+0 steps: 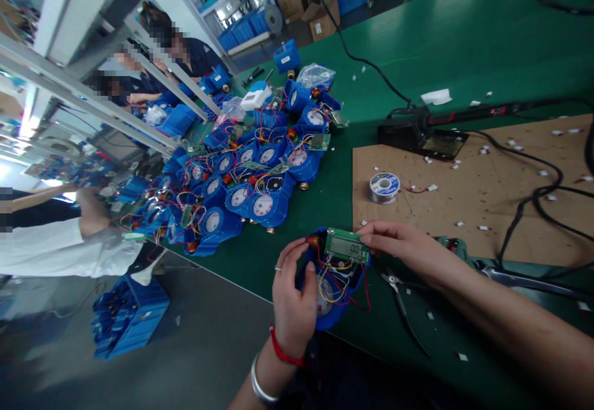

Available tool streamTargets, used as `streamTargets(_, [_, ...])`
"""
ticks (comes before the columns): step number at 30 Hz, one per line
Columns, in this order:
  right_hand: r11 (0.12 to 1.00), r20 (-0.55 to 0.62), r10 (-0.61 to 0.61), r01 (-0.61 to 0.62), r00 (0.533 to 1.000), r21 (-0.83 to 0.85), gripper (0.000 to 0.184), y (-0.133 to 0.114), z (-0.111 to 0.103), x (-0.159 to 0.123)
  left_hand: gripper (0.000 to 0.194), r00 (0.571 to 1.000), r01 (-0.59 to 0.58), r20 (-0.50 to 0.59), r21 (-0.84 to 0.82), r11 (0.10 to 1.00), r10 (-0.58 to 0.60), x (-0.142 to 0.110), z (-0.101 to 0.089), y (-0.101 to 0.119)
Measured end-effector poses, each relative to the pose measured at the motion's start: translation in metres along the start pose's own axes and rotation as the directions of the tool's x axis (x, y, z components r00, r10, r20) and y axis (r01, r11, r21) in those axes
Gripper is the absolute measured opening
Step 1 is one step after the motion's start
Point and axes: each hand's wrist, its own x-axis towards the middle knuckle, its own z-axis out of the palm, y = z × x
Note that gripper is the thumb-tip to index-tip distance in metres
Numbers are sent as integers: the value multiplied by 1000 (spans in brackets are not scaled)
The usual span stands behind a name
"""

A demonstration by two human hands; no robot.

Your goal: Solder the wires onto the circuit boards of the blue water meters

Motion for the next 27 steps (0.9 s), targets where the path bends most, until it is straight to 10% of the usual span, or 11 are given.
streamTargets(27, [979,-27,-152,147,988,-144,25,-3,5,-7,24,999,21,-30,-34,999,-22,-2,1,0])
